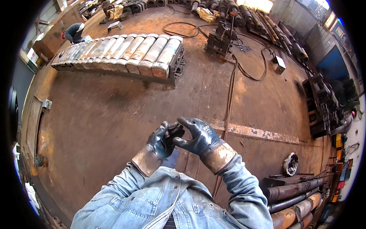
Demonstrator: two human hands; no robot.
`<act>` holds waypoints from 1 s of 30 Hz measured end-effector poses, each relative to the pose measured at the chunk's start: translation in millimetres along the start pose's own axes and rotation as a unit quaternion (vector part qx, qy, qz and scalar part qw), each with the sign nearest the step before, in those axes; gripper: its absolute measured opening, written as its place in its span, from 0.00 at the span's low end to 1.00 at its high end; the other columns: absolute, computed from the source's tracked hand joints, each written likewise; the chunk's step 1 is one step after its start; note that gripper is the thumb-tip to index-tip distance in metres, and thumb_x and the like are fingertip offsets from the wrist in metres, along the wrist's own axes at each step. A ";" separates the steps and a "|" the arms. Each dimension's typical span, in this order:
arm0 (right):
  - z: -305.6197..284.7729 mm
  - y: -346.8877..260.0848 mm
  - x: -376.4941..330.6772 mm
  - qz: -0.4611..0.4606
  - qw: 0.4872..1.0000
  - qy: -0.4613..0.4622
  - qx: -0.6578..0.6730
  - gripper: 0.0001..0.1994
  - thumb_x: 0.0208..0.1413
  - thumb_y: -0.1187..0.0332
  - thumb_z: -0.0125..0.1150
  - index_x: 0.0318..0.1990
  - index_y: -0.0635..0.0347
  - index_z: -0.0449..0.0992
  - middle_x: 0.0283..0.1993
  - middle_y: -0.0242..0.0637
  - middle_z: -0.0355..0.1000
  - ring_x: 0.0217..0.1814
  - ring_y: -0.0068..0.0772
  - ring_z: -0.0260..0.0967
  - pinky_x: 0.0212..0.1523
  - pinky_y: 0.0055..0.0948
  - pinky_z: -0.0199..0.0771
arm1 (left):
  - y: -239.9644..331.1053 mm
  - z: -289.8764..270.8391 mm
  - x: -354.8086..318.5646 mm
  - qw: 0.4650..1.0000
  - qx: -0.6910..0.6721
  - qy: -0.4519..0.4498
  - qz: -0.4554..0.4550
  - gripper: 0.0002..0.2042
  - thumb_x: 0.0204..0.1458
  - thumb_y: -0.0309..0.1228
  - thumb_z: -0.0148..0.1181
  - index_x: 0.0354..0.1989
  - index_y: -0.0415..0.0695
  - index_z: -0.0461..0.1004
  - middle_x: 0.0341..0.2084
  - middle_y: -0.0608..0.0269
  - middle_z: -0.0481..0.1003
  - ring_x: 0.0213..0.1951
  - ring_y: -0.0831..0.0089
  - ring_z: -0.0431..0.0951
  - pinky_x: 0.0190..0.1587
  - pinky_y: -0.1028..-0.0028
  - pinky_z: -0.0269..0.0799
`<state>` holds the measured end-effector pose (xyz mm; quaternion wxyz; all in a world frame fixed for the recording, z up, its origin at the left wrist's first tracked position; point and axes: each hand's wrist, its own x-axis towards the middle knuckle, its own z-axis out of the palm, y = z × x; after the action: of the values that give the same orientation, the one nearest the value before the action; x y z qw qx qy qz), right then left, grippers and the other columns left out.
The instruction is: The person uses a power drill to remove bolts from a row of metal cylinders, collecting them on a paper bag. They then use a hammer and chisel to work on the cylinders, striking them repeatedly.
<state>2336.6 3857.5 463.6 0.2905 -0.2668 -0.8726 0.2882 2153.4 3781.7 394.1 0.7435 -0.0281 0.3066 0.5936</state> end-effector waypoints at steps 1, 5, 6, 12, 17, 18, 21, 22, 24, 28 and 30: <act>-6.5 8.2 17.4 -0.030 0.999 0.018 -0.011 0.34 0.43 0.61 0.80 0.58 0.66 0.74 0.47 0.56 0.78 0.49 0.58 0.78 0.49 0.44 0.81 | 8.4 0.5 23.7 1.000 -0.015 0.006 0.001 0.22 0.67 0.43 0.54 0.57 0.36 0.74 0.53 0.47 0.78 0.56 0.56 0.78 0.58 0.61 0.78; -21.4 53.7 83.5 -0.012 0.998 -0.001 -0.069 0.36 0.39 0.61 0.79 0.58 0.66 0.72 0.52 0.55 0.76 0.54 0.59 0.74 0.57 0.49 0.75 | 41.5 41.6 105.4 1.000 -0.009 -0.020 0.017 0.18 0.66 0.40 0.57 0.55 0.39 0.76 0.51 0.52 0.79 0.53 0.61 0.80 0.56 0.66 0.79; -29.1 63.1 102.4 -0.002 0.996 0.002 -0.084 0.37 0.38 0.62 0.79 0.58 0.66 0.72 0.53 0.56 0.75 0.55 0.59 0.74 0.57 0.49 0.75 | 46.7 49.2 128.7 0.998 0.011 -0.049 0.029 0.17 0.66 0.38 0.57 0.54 0.39 0.76 0.50 0.53 0.79 0.52 0.62 0.80 0.56 0.66 0.79; -59.1 147.4 172.4 0.045 0.991 0.069 -0.110 0.42 0.31 0.64 0.83 0.60 0.62 0.73 0.55 0.51 0.75 0.59 0.59 0.72 0.59 0.48 0.74 | 98.5 112.9 220.8 0.963 0.224 -0.151 0.008 0.12 0.65 0.31 0.59 0.51 0.36 0.78 0.40 0.58 0.82 0.43 0.71 0.83 0.46 0.73 0.82; -70.0 218.2 238.2 0.005 0.993 0.101 -0.063 0.37 0.35 0.63 0.80 0.57 0.62 0.74 0.54 0.52 0.75 0.57 0.58 0.73 0.58 0.49 0.75 | 140.8 142.2 298.1 0.944 0.294 -0.151 0.014 0.13 0.63 0.30 0.62 0.51 0.36 0.77 0.39 0.60 0.81 0.41 0.77 0.80 0.42 0.75 0.79; -69.5 236.9 249.3 -0.006 0.994 0.101 -0.045 0.36 0.35 0.63 0.80 0.57 0.62 0.74 0.54 0.51 0.75 0.57 0.58 0.73 0.58 0.49 0.74 | 146.1 141.2 315.7 0.939 0.306 -0.157 0.020 0.13 0.63 0.30 0.62 0.51 0.36 0.77 0.39 0.60 0.81 0.41 0.77 0.79 0.43 0.75 0.78; -76.9 292.2 292.5 -0.039 0.996 0.075 -0.012 0.34 0.38 0.62 0.78 0.57 0.60 0.75 0.55 0.51 0.76 0.58 0.57 0.73 0.59 0.50 0.73 | 165.2 153.2 361.9 0.947 0.294 -0.125 0.037 0.14 0.63 0.31 0.63 0.52 0.36 0.76 0.41 0.60 0.80 0.44 0.76 0.79 0.45 0.74 0.78; -82.2 307.0 309.6 -0.052 0.997 0.061 -0.016 0.34 0.38 0.63 0.77 0.57 0.60 0.75 0.55 0.51 0.76 0.59 0.57 0.73 0.59 0.50 0.73 | 169.9 162.7 375.4 0.956 0.269 -0.112 0.045 0.14 0.63 0.31 0.62 0.53 0.36 0.75 0.41 0.60 0.79 0.44 0.76 0.79 0.46 0.74 0.78; -89.2 334.2 334.2 -0.062 0.998 0.022 -0.003 0.33 0.37 0.64 0.77 0.56 0.59 0.75 0.55 0.50 0.76 0.59 0.57 0.73 0.60 0.50 0.73 | 174.1 174.0 399.0 0.972 0.217 -0.074 0.049 0.16 0.64 0.31 0.61 0.57 0.35 0.72 0.43 0.59 0.79 0.44 0.73 0.80 0.47 0.72 0.79; -109.6 383.2 391.9 -0.111 0.992 -0.055 0.019 0.31 0.37 0.65 0.76 0.54 0.61 0.76 0.55 0.50 0.75 0.59 0.58 0.72 0.59 0.50 0.73 | 184.0 176.5 438.8 0.850 0.444 -0.059 0.278 0.18 0.69 0.40 0.51 0.56 0.37 0.72 0.45 0.56 0.78 0.48 0.67 0.80 0.51 0.69 0.79; -118.4 398.1 415.8 -0.138 0.986 -0.089 0.020 0.28 0.38 0.64 0.75 0.51 0.62 0.77 0.54 0.49 0.75 0.58 0.58 0.73 0.58 0.50 0.75 | 182.4 192.4 452.5 0.946 0.240 -0.019 0.217 0.22 0.70 0.47 0.46 0.56 0.39 0.72 0.47 0.53 0.78 0.50 0.64 0.80 0.54 0.67 0.79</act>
<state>2247.1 4437.2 427.3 0.2542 -0.1111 -0.9173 0.2856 2119.0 4304.9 387.4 0.5872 0.2295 0.4246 0.6498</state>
